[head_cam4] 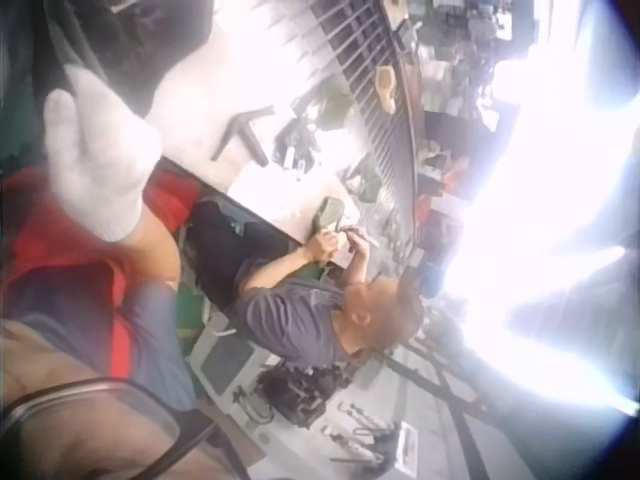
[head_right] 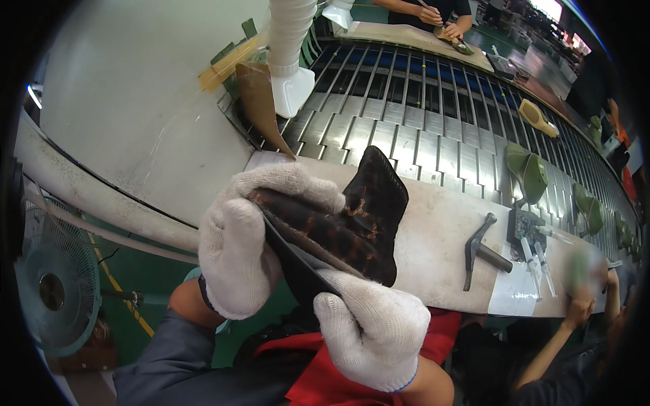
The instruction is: The person attaches soles and heel pieces onto shoe lasts, hammering the edges with a hammer, pressing the parts into place by hand, and placing the assembled footwear onto the conveyor belt.
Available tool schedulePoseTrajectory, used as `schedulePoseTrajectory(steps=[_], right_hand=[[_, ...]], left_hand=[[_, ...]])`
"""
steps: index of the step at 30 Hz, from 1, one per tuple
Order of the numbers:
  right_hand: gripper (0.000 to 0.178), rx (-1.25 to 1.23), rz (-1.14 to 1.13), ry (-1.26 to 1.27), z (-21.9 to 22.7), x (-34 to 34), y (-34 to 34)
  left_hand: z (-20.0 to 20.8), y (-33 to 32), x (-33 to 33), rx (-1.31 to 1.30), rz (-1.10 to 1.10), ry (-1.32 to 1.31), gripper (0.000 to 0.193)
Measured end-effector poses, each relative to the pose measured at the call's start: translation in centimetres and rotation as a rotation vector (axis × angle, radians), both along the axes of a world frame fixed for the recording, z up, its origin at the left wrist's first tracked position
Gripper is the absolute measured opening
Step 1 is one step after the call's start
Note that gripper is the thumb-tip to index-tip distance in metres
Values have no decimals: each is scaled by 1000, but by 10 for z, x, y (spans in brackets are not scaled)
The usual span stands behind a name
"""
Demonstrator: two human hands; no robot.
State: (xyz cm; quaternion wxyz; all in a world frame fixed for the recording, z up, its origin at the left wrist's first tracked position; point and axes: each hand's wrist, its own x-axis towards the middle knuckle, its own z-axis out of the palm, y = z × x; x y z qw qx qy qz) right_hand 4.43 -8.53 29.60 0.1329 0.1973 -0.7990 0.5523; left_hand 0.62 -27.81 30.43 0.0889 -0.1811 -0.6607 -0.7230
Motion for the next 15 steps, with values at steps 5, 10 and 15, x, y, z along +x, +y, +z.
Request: schedulePoseTrajectory(steps=[5,10,15], right_hand=[[17,28,87,111,-12,-5,-6],[20,308,277,205,-38,-19,-3],[22,716,196,227,-94,-31,29]], left_hand=[[-12,-11,10,-139,68,41,55],[-104,-2,44,315,221,165,46],[-163,-29,81,-460,117,-192,46]])
